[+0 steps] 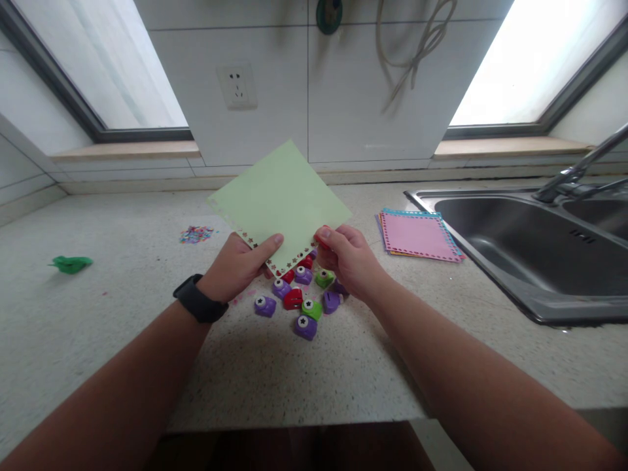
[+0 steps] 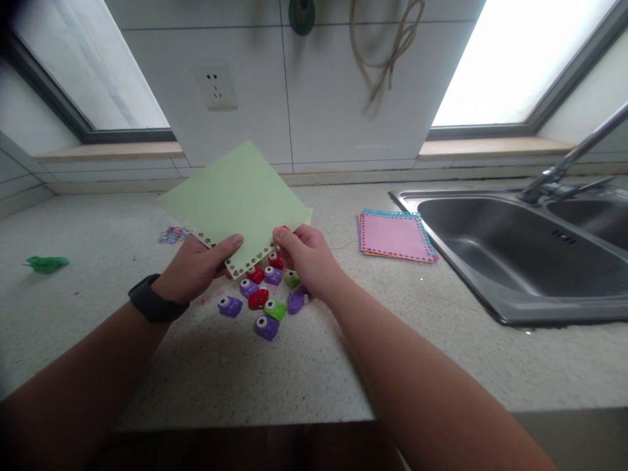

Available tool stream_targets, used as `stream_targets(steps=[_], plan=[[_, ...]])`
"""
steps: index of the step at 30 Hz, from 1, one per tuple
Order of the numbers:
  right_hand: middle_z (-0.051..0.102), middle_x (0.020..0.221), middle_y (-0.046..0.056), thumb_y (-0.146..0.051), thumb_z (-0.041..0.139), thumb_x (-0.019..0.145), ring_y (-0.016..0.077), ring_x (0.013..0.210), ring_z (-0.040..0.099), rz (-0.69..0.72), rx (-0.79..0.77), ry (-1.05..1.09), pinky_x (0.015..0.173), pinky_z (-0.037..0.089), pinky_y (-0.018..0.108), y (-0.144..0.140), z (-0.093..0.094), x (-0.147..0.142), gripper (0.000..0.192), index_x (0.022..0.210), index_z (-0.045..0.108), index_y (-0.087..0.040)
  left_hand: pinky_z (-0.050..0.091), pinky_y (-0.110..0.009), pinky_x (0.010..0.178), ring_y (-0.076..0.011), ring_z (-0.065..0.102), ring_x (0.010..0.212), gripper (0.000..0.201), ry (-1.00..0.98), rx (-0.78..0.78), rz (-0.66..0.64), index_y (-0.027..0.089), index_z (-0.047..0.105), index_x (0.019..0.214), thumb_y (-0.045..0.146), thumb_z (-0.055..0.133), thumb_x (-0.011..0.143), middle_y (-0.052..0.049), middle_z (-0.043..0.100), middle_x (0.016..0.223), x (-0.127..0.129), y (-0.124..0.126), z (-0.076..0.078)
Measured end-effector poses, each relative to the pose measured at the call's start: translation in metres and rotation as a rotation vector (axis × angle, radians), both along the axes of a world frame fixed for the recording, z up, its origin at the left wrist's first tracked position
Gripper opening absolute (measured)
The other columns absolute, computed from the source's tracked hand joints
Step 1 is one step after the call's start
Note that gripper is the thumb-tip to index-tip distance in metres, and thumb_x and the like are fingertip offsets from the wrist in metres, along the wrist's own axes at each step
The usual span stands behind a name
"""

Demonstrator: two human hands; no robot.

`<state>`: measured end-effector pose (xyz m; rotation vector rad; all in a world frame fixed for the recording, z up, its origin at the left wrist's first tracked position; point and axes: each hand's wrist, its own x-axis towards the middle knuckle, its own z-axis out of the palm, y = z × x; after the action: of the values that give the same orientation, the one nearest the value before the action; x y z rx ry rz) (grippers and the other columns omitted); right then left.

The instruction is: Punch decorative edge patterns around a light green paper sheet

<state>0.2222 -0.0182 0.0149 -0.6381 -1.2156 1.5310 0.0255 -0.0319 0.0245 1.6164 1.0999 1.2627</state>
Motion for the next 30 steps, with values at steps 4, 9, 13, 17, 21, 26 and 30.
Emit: stream_targets(steps=[4,9,13,17,21,26,30], plan=[[0.034,0.053,-0.008,-0.041,0.069,0.083,0.0071,0.045,0.026,-0.007,0.015,-0.016,0.045,0.017,0.025,0.0005,-0.0007,0.0003,0.034,0.067,0.048,-0.02,0.056,-0.029,0.063,-0.0208,0.067,0.077,0.038,0.016,-0.021,-0.004,0.017,0.073,0.105,0.047,0.066,0.084,-0.009,0.074,0.1,0.0002,-0.0002,0.0001],[0.034,0.052,-0.008,-0.04,0.067,0.084,0.0072,0.045,0.025,-0.02,0.037,-0.037,0.044,0.016,0.025,0.0,0.0001,0.0011,0.034,0.066,0.047,-0.02,0.05,-0.023,0.045,-0.0144,0.06,0.058,0.04,0.03,-0.054,0.011,0.017,0.07,0.108,0.048,0.067,0.083,-0.007,0.073,0.094,-0.0013,-0.0008,-0.0014],[0.034,0.051,-0.008,-0.038,0.067,0.084,0.0069,0.045,0.025,-0.027,0.061,-0.015,0.044,0.016,0.025,-0.0007,0.0009,0.0005,0.032,0.066,0.048,-0.019,0.049,-0.022,0.043,-0.0131,0.058,0.055,0.04,0.048,-0.077,0.021,0.017,0.07,0.108,0.048,0.068,0.083,-0.006,0.072,0.089,-0.0029,-0.0004,-0.0035],[0.034,0.053,-0.008,-0.04,0.068,0.083,0.0069,0.045,0.025,-0.029,0.066,-0.007,0.044,0.017,0.025,-0.0003,0.0002,0.0001,0.033,0.067,0.049,-0.02,0.052,-0.025,0.047,-0.0156,0.062,0.06,0.041,0.043,-0.069,0.017,0.017,0.069,0.111,0.048,0.067,0.083,-0.007,0.073,0.096,-0.0024,0.0003,-0.0033],[0.035,0.054,-0.008,-0.044,0.069,0.083,0.007,0.045,0.026,0.007,0.051,-0.019,0.044,0.017,0.024,0.0001,0.0006,0.0007,0.034,0.069,0.049,-0.02,0.056,-0.034,0.083,-0.0248,0.066,0.1,0.037,0.022,0.025,0.03,0.016,0.07,0.108,0.044,0.068,0.084,-0.009,0.073,0.106,-0.0005,0.0007,-0.0014],[0.037,0.051,-0.007,-0.048,0.068,0.081,0.0077,0.044,0.029,-0.005,-0.002,-0.036,0.043,0.019,0.025,0.0004,0.0043,0.0026,0.038,0.065,0.047,-0.021,0.053,-0.038,0.092,-0.0265,0.064,0.109,0.037,-0.029,0.014,0.01,0.017,0.07,0.108,0.044,0.068,0.083,-0.01,0.071,0.117,0.0002,0.0015,-0.0012],[0.037,0.051,-0.007,-0.045,0.062,0.085,0.0087,0.045,0.031,-0.068,0.028,-0.037,0.045,0.02,0.025,0.0051,0.0053,0.0097,0.034,0.066,0.049,-0.021,0.057,-0.033,0.074,-0.0246,0.068,0.092,0.037,-0.055,-0.018,0.039,0.018,0.071,0.106,0.046,0.069,0.082,-0.01,0.074,0.103,-0.0035,0.0036,-0.0044]])
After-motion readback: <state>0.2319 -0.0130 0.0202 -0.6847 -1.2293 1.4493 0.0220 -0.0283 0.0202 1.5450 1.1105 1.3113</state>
